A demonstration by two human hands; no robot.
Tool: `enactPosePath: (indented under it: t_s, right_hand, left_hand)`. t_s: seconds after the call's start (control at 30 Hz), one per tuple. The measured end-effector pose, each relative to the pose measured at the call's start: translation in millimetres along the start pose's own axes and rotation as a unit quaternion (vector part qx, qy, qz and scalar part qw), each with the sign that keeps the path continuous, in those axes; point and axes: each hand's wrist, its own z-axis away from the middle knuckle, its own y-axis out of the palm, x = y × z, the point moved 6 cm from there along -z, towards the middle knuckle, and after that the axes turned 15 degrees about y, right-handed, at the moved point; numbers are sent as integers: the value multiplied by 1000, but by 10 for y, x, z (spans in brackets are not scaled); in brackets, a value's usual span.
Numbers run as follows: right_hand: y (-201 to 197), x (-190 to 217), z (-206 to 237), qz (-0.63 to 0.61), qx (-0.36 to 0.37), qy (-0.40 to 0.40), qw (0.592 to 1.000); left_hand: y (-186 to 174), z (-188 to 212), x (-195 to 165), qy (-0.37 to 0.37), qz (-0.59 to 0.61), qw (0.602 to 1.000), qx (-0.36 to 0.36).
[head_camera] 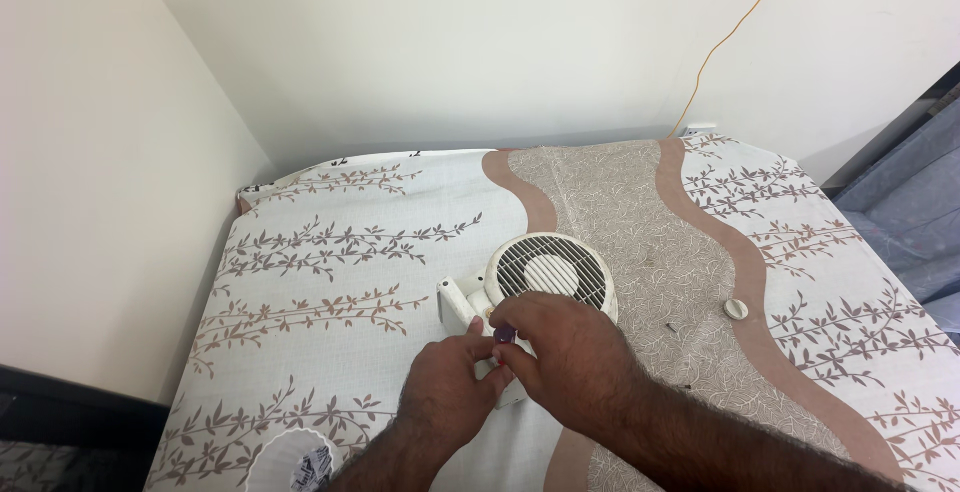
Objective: The person uses a screwdriver to remove and then reinsert screws into the base of a small white fan placed on a bed. The person repeatedly tightens and loosens the screws while holding the fan steady.
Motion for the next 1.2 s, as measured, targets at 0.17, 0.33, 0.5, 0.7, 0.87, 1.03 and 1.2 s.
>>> enactPosePath:
  t_s: [0.17,0.33,0.5,0.7,0.87,1.03,1.2]
  right_hand:
    - [-18,8,-40,23,56,75,995]
    - [-79,51,-27,39,45,76,995]
    - [-59,75,-60,86,60,75,992]
    - [-4,70,-103,100,69,84,989]
    - [7,86,-67,86,28,21,996]
    - [121,29,-36,82,62,19,995]
    - [132,11,-87,97,88,40,990]
  left_hand:
    - [4,43,8,-42,-12,998,42]
    - [6,57,9,-32,29,998,43]
    - [15,56,5,-41,14,998,41]
    - [27,50,-14,-26,2,999,24]
    - [56,42,48,-47,-19,998,46]
    - [58,49,37,-37,-27,998,40]
    - [71,44,55,-57,-23,996,66]
